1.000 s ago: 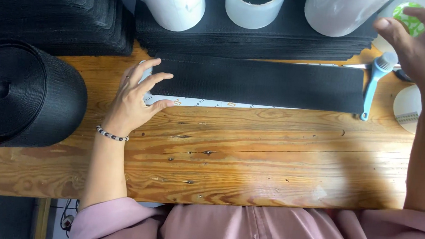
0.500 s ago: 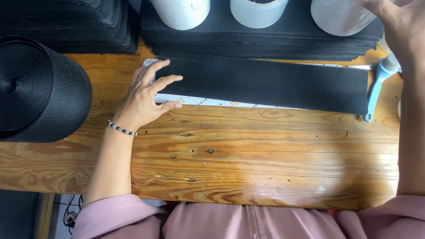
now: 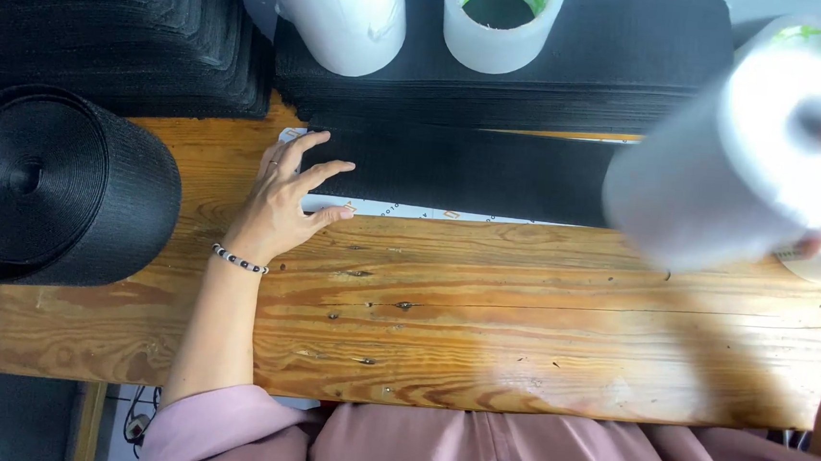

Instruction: The person uses a small blue brush to sweep a black fabric strip on a wooden table, then folds the strip in half lengthwise and smooths it. The person then moves the strip aside and repositions rolls of tape and paper towels on the table.

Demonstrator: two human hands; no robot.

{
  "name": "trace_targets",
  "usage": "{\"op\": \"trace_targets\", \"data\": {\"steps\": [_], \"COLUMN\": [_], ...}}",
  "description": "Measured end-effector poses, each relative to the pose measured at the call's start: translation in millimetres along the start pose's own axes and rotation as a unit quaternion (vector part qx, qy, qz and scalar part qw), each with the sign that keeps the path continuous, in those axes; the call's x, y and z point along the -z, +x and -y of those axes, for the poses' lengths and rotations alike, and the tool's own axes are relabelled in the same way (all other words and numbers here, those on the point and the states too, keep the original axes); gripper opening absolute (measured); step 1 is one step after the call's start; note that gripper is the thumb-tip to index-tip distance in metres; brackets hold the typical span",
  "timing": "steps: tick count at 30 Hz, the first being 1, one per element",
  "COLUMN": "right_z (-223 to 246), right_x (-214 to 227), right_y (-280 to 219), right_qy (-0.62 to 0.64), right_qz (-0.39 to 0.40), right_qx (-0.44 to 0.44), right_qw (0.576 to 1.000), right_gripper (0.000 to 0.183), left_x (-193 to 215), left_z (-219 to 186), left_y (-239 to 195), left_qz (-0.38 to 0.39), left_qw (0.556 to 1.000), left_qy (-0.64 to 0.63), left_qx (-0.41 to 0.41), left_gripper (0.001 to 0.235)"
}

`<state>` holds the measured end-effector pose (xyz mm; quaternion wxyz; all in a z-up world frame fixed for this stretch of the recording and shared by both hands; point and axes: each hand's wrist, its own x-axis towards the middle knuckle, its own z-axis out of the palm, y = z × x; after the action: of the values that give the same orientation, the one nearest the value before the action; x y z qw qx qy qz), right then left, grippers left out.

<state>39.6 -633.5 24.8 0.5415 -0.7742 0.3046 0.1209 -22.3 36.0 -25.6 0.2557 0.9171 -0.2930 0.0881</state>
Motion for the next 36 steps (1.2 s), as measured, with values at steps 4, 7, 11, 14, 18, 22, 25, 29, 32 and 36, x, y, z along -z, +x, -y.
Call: {"op": "trace_targets", "data": {"steps": [4,7,11,14,18,22,25,29,32,36], "right_z": [-18,-83,-62,-61,-68,-38,-16,-19,-23,-31], "right_x": [-53,-38,-62,-53,-35,-66,-99,-122,-120,-121], "right_y": [-144,-155,-199,-204,-171,-163,-150,-120,-119,-117], "right_qy": [-0.09,-0.153,-0.162,-0.167,-0.047,-0.183,-0.243,-0.225,-0.233,-0.244], "right_qz": [0.172,0.308,0.345,0.422,0.575,0.274,0.079,-0.035,-0.046,-0.064], "right_qx": [0.19,0.456,0.477,0.397,0.304,0.46,0.525,0.625,0.636,0.616], "right_qw": [0.962,0.821,0.792,0.798,0.758,0.824,0.812,0.747,0.734,0.746], "right_gripper": [0.061,0.076,0.049,0.045,0.041,0.046,0.043,0.033,0.028,0.026], "left_x": [6,9,25,49,49,9,-24,-45,-58,-55], "left_z": [-8,-11,-30,-67,-99,-102,-95,-92,-83,-92], "left_y": [2,4,15,37,69,106,133,158,172,187], "left_qz": [0.03,0.025,0.045,0.045,0.005,-0.093,-0.142,-0.167,-0.162,-0.175], "left_qw": [0.999,0.999,0.998,0.996,0.994,0.987,0.982,0.982,0.984,0.982], "left_qy": [0.021,0.042,0.041,-0.072,-0.101,-0.111,-0.109,-0.092,-0.074,-0.057], "left_qx": [0.005,-0.011,0.014,0.012,-0.034,-0.075,-0.054,-0.016,0.003,0.035], "left_gripper": [0.052,0.054,0.078,0.081,0.08,0.085,0.092,0.091,0.082,0.053]}}
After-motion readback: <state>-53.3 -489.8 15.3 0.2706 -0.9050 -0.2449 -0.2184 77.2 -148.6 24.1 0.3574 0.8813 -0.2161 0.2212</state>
